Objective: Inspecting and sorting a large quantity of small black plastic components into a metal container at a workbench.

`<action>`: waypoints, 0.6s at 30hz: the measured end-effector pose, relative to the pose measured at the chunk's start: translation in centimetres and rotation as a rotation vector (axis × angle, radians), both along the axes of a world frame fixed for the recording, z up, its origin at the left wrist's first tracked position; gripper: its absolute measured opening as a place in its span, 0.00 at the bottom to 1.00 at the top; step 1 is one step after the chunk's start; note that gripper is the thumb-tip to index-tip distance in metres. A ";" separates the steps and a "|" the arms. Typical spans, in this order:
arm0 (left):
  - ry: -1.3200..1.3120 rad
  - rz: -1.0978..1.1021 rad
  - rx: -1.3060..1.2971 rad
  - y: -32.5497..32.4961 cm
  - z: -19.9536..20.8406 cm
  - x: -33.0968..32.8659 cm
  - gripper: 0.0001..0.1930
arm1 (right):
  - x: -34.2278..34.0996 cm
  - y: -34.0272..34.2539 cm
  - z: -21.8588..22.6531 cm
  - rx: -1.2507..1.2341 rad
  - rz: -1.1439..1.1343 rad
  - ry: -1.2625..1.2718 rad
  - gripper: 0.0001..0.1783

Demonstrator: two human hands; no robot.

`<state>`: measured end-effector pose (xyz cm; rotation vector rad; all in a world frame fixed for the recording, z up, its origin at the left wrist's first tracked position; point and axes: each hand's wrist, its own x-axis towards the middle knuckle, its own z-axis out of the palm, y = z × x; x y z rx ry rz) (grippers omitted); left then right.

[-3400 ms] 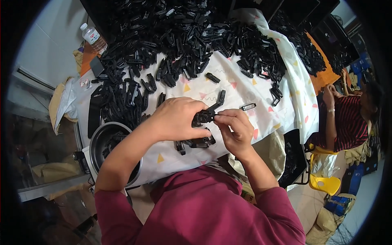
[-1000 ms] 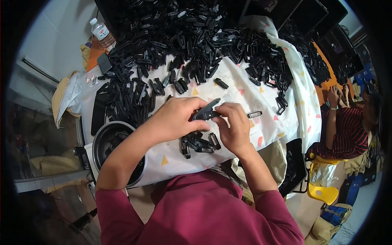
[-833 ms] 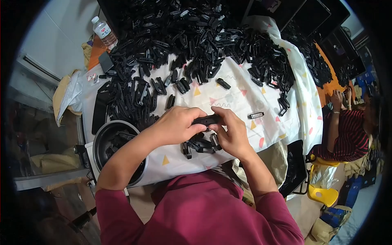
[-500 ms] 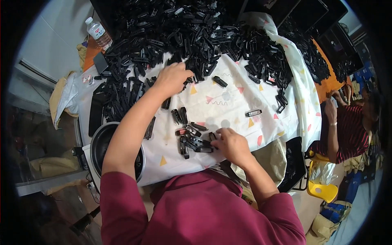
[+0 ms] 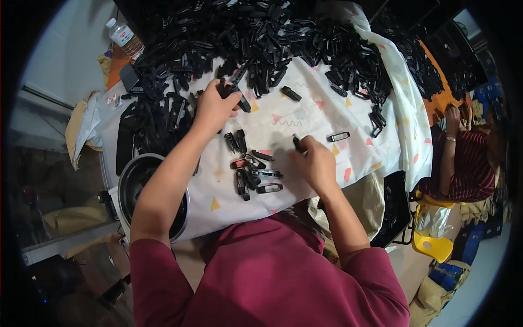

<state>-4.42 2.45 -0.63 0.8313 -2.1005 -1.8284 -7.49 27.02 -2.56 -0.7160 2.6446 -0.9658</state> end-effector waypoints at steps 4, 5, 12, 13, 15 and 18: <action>0.079 0.131 0.441 1.1 2.1 3.2 0.12 | -0.8 -0.4 -0.5 0.270 -0.010 0.443 0.16; 0.093 0.175 0.499 1.3 2.5 3.8 0.10 | -0.5 -0.5 -0.1 0.247 -0.025 0.673 0.15; 0.183 0.296 0.704 1.4 2.4 7.6 0.10 | 1.8 -1.5 -0.1 0.205 0.059 0.470 0.05; 0.184 0.301 0.705 1.4 2.3 8.1 0.10 | 2.1 -1.6 0.0 0.159 0.059 0.425 0.05; 0.241 0.324 0.704 1.7 2.3 9.2 0.11 | 3.0 -1.9 0.0 0.003 0.231 0.301 0.06; 0.289 0.356 0.760 2.7 2.3 10.5 0.11 | 4.4 -2.3 0.3 0.022 0.483 0.329 0.13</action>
